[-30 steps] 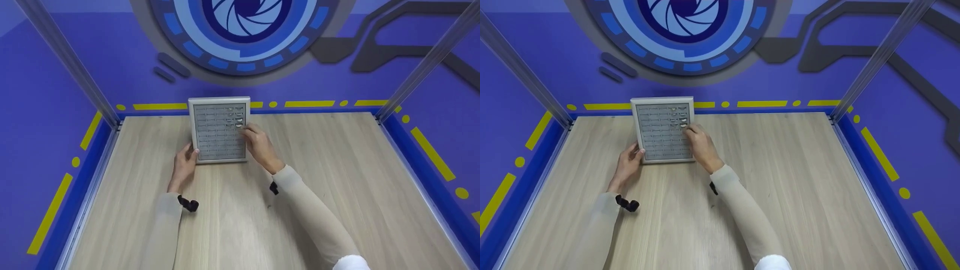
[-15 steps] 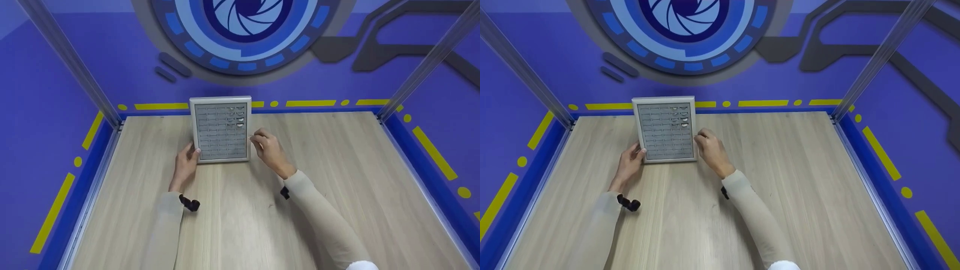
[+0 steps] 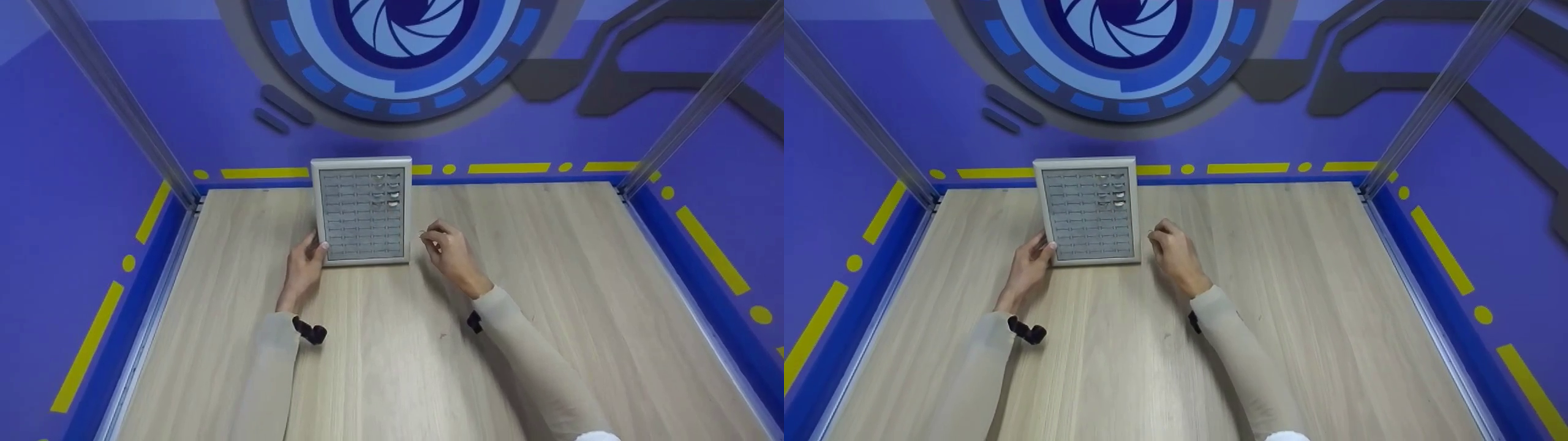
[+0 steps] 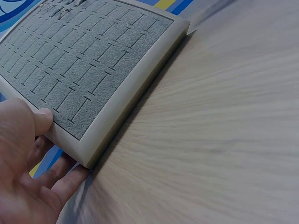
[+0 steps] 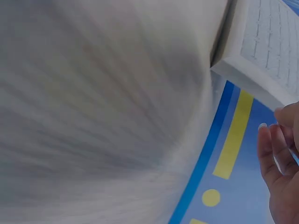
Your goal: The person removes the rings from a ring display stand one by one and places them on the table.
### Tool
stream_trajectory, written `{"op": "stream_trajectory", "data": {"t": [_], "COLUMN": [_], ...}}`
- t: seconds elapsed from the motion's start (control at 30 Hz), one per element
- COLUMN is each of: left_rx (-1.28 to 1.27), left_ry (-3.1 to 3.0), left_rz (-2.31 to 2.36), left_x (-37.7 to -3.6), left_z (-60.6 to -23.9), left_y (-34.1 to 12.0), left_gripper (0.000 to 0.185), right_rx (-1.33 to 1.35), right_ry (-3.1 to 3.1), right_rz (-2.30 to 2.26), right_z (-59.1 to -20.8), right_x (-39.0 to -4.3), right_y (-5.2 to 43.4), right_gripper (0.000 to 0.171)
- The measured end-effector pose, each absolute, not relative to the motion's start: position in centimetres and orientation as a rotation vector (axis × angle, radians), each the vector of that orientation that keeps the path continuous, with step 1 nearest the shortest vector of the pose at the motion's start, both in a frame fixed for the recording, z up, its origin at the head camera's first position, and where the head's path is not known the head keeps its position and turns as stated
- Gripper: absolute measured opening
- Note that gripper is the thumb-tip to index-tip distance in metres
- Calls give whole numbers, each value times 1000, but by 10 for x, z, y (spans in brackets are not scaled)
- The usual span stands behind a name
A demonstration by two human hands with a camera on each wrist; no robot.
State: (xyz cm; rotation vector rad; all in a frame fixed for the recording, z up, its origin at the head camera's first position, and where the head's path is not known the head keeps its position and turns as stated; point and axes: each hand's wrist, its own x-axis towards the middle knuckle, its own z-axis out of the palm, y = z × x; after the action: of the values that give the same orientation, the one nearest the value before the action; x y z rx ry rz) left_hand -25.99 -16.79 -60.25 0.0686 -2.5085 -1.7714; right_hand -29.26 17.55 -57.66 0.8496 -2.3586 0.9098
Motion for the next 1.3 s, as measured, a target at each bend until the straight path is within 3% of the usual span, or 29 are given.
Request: {"op": "stream_trajectory", "data": {"t": [0.47, 1.3], "left_rx": [122, 128], "left_ry": [-2533, -2504], "left_rz": [-1785, -1827], "left_x": [-262, -262], "left_z": [-602, -604], "left_y": [-167, -168], "left_gripper": [60, 60], "right_rx": [720, 743], "right_ry": [-2573, -2739], "right_rz": [925, 817], "right_z": [-594, -605], "right_x": [-299, -305], "right_y": [193, 202], "right_gripper": [8, 10]}}
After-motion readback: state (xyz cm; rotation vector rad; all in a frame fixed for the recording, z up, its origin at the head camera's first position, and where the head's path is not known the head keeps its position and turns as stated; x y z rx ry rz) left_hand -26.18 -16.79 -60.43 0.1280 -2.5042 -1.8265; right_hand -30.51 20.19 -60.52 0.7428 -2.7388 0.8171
